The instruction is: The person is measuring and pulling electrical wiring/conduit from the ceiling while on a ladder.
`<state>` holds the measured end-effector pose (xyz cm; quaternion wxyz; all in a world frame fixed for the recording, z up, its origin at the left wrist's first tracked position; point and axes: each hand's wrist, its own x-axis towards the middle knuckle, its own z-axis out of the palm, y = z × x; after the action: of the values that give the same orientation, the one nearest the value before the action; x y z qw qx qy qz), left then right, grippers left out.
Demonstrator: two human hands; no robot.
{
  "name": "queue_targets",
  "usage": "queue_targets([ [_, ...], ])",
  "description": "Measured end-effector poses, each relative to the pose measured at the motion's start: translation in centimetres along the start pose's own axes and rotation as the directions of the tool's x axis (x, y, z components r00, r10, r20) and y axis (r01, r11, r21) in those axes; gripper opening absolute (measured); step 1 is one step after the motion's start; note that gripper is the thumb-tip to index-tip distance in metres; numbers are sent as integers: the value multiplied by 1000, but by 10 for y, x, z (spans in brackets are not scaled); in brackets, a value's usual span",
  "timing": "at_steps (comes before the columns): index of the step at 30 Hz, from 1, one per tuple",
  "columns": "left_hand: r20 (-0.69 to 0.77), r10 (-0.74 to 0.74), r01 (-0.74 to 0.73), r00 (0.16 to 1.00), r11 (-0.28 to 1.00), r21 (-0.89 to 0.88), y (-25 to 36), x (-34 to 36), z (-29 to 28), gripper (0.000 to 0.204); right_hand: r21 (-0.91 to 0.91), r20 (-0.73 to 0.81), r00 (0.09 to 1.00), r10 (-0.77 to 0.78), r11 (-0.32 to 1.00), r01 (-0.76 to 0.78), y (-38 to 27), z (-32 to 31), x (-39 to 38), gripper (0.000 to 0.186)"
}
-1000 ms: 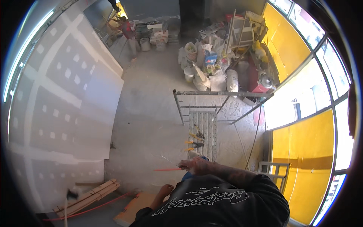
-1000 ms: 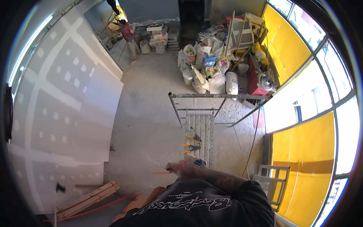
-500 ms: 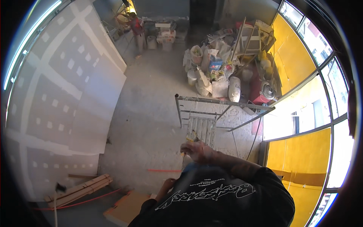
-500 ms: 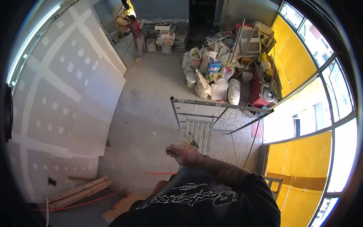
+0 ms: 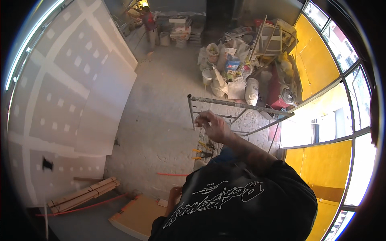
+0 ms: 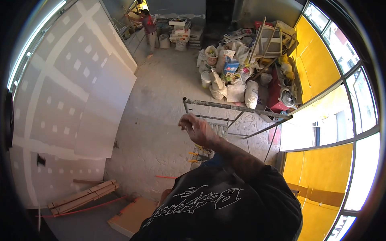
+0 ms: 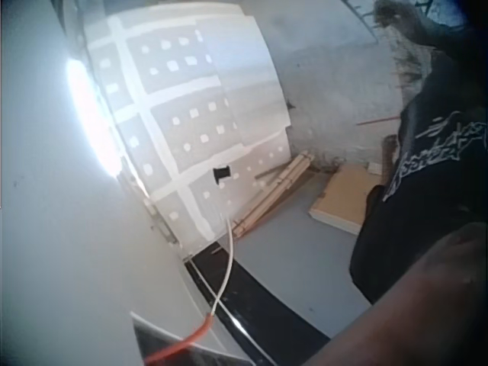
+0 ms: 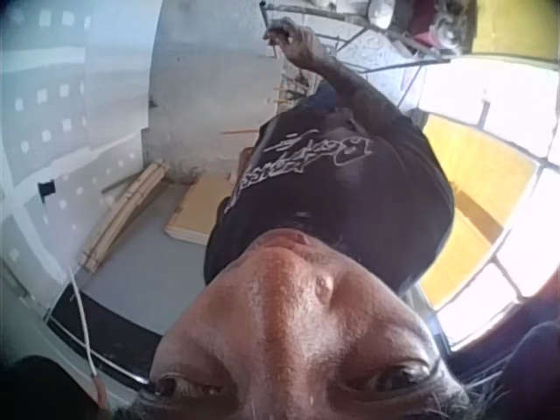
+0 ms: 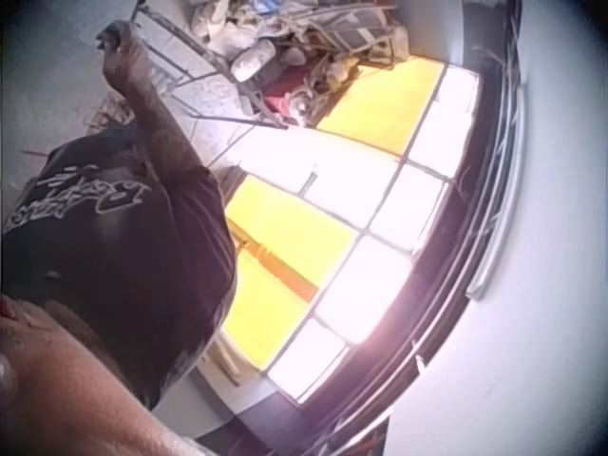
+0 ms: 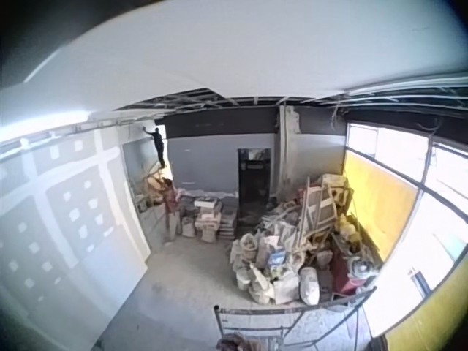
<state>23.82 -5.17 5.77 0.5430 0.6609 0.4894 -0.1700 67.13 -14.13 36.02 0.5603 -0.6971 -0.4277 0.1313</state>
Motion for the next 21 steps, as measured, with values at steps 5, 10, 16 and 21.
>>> queue_targets([
  [5,47,-40,43,998,997,-58,-42,-1,36,38,113,-133,991,28,994,-13,24,-33,49,9],
  [10,194,-126,200,973,877,-437,-42,47,53,38,165,-171,974,146,979,-118,60,-94,101,9],
  [16,-146,-45,46,988,999,4,128,109,14,33,-74,-288,933,215,967,-245,135,-195,140,11],
  [21,-298,245,-199,923,964,176,276,198,-19,36,-169,-238,926,293,926,-336,222,-256,153,11],
])
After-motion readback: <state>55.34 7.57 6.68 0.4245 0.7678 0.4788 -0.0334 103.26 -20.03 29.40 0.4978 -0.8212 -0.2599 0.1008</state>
